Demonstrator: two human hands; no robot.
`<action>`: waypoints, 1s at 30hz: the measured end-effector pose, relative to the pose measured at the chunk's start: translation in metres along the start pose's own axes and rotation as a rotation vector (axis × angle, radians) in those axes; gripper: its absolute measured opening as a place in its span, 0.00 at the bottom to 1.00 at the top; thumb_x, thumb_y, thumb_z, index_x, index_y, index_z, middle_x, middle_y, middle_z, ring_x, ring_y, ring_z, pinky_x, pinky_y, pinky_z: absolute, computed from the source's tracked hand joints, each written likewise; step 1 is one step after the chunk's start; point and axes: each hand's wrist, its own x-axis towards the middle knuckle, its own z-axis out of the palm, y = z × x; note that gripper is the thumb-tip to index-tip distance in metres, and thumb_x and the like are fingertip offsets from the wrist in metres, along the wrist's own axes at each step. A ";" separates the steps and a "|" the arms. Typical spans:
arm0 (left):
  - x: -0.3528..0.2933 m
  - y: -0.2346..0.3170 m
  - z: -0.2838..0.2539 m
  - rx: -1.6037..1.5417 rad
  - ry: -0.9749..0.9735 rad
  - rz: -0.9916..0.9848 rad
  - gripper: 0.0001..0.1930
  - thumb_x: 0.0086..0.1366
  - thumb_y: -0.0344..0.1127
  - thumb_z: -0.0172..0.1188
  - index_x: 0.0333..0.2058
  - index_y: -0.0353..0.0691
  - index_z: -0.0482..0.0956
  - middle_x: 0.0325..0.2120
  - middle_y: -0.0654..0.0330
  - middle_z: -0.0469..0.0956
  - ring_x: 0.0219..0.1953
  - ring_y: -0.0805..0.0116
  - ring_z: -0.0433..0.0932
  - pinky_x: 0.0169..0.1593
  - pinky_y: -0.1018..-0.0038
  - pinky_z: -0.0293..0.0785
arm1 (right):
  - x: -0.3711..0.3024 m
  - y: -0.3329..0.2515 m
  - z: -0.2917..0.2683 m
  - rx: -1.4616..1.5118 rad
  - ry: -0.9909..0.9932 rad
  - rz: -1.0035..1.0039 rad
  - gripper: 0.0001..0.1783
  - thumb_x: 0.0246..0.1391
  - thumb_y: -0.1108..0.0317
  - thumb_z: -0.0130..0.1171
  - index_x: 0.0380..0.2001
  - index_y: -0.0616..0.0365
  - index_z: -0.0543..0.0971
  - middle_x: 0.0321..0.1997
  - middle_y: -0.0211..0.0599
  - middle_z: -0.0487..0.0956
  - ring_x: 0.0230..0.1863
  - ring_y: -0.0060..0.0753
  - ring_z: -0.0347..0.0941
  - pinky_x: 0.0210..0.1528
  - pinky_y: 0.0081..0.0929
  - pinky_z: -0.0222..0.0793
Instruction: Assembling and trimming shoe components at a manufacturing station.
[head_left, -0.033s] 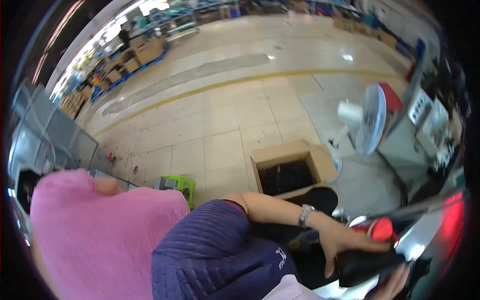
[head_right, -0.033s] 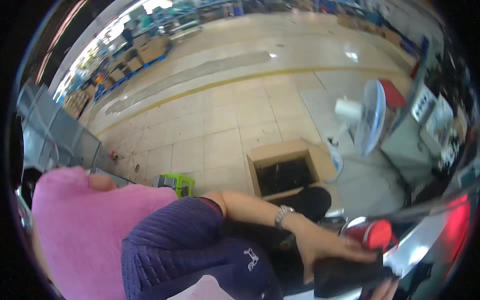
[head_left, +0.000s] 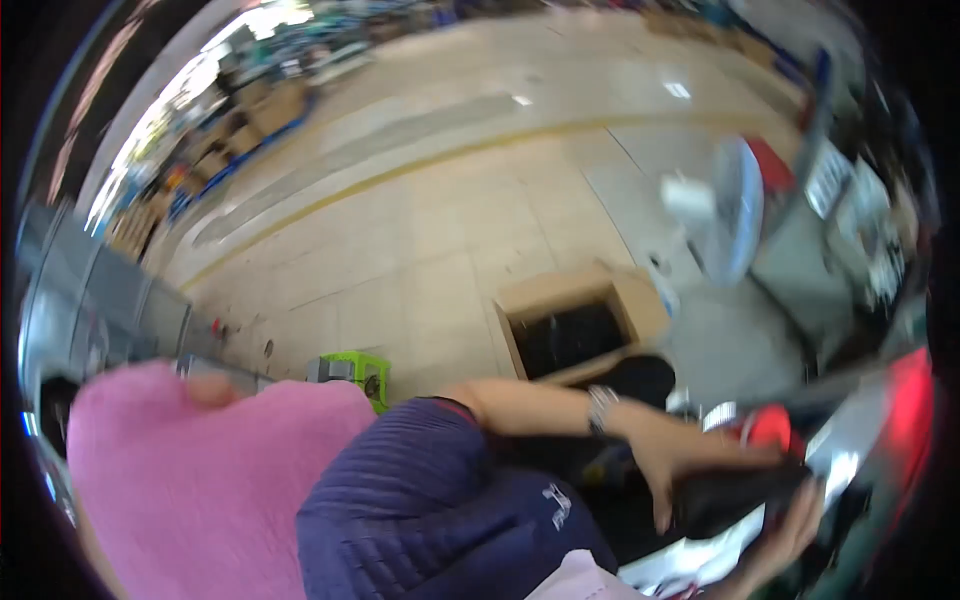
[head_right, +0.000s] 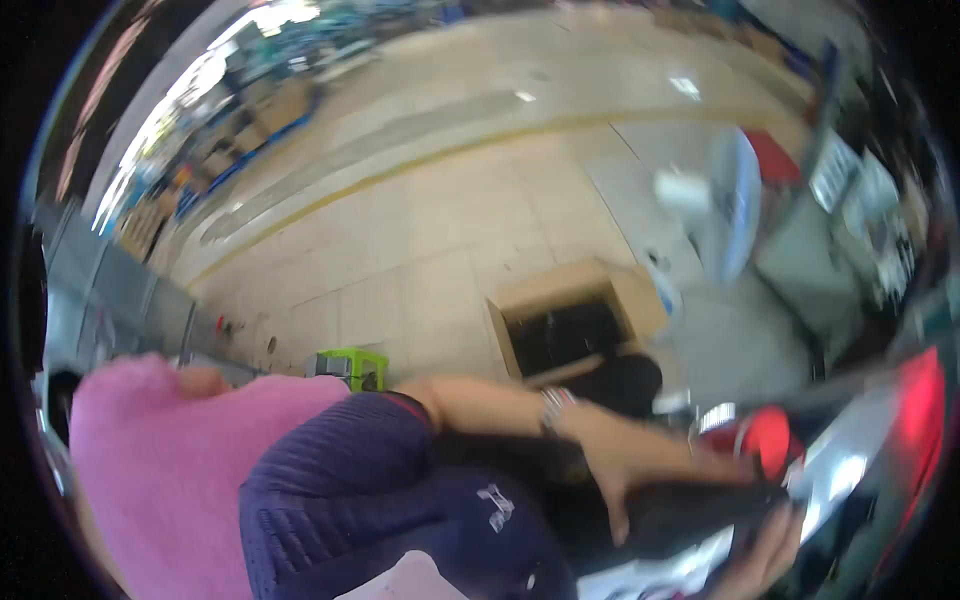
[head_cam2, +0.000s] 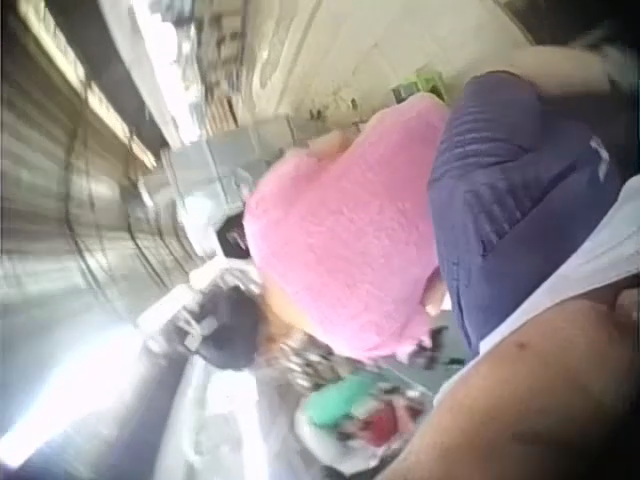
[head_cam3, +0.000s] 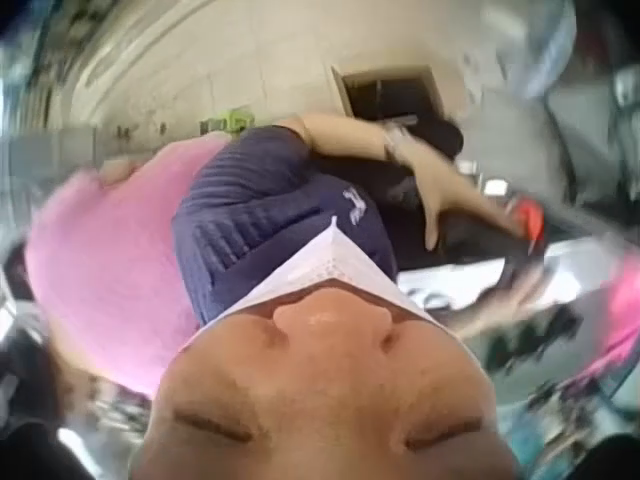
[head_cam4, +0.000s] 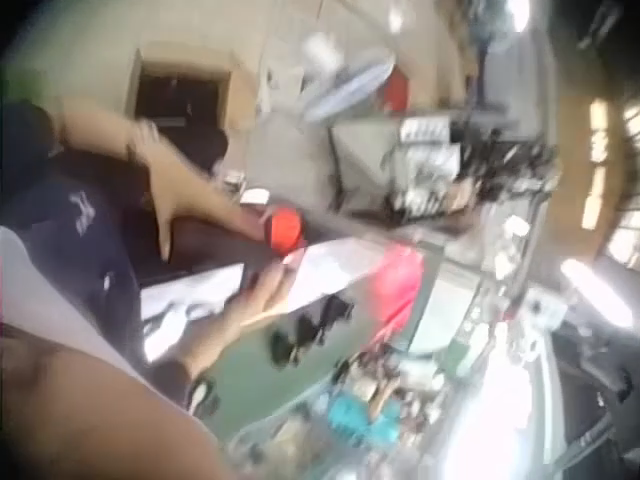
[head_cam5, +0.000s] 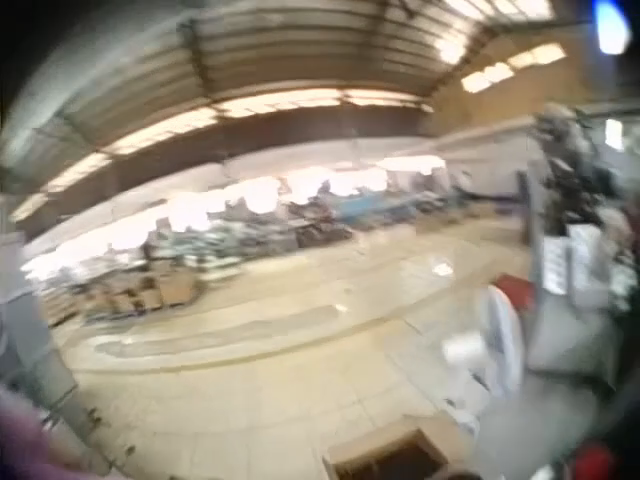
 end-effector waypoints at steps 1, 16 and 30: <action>-0.017 0.000 -0.006 0.018 0.055 -0.103 0.69 0.39 0.56 0.77 0.68 0.32 0.37 0.68 0.40 0.41 0.71 0.55 0.42 0.70 0.64 0.40 | 0.016 0.036 0.007 -0.395 0.044 -0.209 0.21 0.61 0.68 0.52 0.57 0.60 0.72 0.64 0.44 0.64 0.63 0.41 0.63 0.62 0.31 0.64; -0.091 -0.052 -0.012 -0.163 0.479 -0.542 0.67 0.40 0.27 0.77 0.69 0.44 0.32 0.70 0.54 0.40 0.71 0.63 0.45 0.68 0.68 0.47 | -0.037 0.126 -0.042 -1.308 0.389 0.051 0.25 0.59 0.61 0.58 0.57 0.61 0.70 0.56 0.52 0.71 0.56 0.47 0.69 0.53 0.39 0.68; -0.132 -0.053 -0.036 -0.747 0.742 -1.239 0.32 0.57 0.39 0.69 0.56 0.37 0.65 0.42 0.62 0.75 0.43 0.73 0.74 0.47 0.73 0.72 | -0.239 0.169 -0.062 -1.467 0.692 0.515 0.33 0.58 0.54 0.58 0.62 0.55 0.65 0.57 0.51 0.66 0.58 0.53 0.63 0.59 0.44 0.60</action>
